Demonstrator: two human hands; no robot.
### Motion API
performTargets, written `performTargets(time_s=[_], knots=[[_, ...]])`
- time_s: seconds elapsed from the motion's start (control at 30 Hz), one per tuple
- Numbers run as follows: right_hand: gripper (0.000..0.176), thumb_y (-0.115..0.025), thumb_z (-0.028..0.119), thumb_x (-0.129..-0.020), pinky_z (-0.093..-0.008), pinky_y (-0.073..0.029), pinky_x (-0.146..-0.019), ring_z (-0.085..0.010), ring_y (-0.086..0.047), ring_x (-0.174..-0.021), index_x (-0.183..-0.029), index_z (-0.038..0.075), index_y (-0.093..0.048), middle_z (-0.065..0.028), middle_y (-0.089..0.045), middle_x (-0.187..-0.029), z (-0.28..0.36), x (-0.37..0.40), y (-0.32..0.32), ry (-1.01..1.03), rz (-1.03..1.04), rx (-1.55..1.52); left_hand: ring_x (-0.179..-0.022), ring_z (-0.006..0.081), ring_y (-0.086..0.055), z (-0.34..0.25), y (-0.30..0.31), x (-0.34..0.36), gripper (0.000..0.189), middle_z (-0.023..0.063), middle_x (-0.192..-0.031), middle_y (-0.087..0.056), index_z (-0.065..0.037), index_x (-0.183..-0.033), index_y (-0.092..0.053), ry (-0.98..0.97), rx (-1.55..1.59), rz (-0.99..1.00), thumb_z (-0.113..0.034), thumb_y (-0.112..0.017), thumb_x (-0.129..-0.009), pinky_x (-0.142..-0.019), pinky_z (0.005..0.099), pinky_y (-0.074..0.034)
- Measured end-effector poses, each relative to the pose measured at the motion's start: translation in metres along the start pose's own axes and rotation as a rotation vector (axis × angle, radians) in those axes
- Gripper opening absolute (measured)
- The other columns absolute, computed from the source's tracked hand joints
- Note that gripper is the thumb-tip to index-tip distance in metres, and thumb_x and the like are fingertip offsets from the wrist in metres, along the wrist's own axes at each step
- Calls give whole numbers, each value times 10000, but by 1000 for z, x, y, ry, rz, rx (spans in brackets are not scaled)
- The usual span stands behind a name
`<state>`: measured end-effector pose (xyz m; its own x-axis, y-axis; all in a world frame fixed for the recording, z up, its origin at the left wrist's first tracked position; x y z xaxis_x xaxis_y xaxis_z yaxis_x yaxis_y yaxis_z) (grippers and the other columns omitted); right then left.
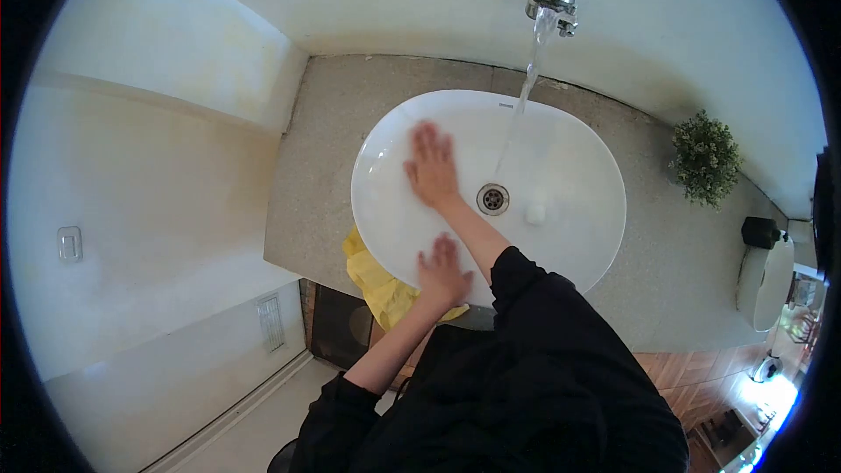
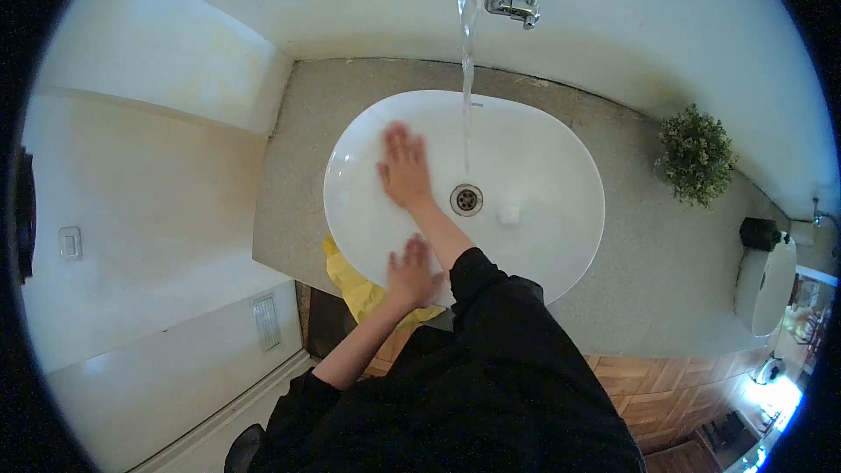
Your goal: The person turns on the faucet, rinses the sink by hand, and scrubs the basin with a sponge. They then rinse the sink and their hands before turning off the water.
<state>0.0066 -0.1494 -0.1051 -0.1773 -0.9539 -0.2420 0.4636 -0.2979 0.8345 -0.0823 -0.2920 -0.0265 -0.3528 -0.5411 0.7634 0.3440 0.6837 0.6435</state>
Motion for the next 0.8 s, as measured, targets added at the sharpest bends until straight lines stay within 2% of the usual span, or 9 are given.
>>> performTargets(time_s=[0.07,0.13,0.23,0.33,0.43,0.53,0.67,0.77,0.8], knots=[[662,-413,338,-945,-508,-74,-1147,-331,-101,-1435,-1458,-14,-187,-190,-133,-1541,18,11,0,125,12,-84,-1451,247,-55,24,3,-6,732,133,-1569,-69,-17,-1481,-149,265,-202,-102,-428,-389,-925,-1135,526,2],[634,-392,325,-954,-487,-91,-1152,-319,-123,-1433,-1458,-7,-197,-180,-150,-1540,27,32,4,270,100,-146,-1448,276,-59,51,14,-4,696,173,-1556,-104,18,-1459,-213,325,-226,-349,-349,-426,-908,-1143,499,9],[608,-367,330,-965,-470,-104,-1155,-305,-145,-1430,-1460,14,-210,-172,-163,-1538,18,67,19,471,310,-200,-1446,290,-65,82,21,-24,693,183,-1551,-111,28,-1447,-242,304,-333,-628,-301,-467,-880,-1148,484,10],[588,-357,343,-971,-450,-108,-1161,-280,-161,-1430,-1465,53,-224,-156,-176,-1538,-1,100,45,568,466,-223,-1442,275,-98,94,46,-39,682,146,-1547,-165,-24,-1457,-254,165,-278,-763,-313,-470,-879,-1155,471,-16],[579,-358,370,-970,-428,-98,-1170,-265,-156,-1432,-1466,96,-241,-143,-197,-1534,-31,120,76,666,575,-227,-1439,265,-121,95,79,-68,675,143,-1545,-173,-28,-1457,-254,-37,-353,-822,-274,-490,-875,-1154,482,-65],[616,-373,396,-961,-442,-94,-1167,-268,-150,-1433,-1467,75,-232,-134,-191,-1538,-57,109,95,608,509,41,-1437,261,-135,89,95,-108,660,146,-1546,-165,-29,-1454,-259,-303,-165,-953,-241,-495,-876,-1151,481,-105],[671,-406,414,-940,-470,-93,-1160,-270,-166,-1428,-1461,30,-225,-120,-185,-1543,-75,86,77,336,254,61,-1438,263,-134,54,84,-154,641,141,-1548,-163,-33,-1458,-255,-274,-69,-1078,-264,-465,-899,-1152,466,-104],[675,-429,407,-929,-465,-95,-1159,-271,-169,-1426,-1460,38,-237,-110,-193,-1542,-95,68,76,166,127,247,-1437,267,-140,24,69,-157,633,123,-1552,-163,-33,-1460,-250,-287,49,-1093,-292,-446,-917,-1150,471,-106],[678,-436,406,-926,-464,-97,-1158,-270,-170,-1426,-1461,40,-238,-103,-195,-1543,-98,67,80,188,140,251,-1436,270,-142,22,66,-155,631,119,-1553,-162,-38,-1461,-251,-369,45,-1048,-301,-443,-920,-1149,475,-105]])
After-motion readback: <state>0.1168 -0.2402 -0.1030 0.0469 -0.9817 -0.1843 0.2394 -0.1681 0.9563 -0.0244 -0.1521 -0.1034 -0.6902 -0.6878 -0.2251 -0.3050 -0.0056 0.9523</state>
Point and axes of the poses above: each hand's wrist, its own x-axis away from the middle knuckle, its own y-axis out of the back of the hand, z = x × y, the point moved 1 cm from there along -x, towards the middle knuckle
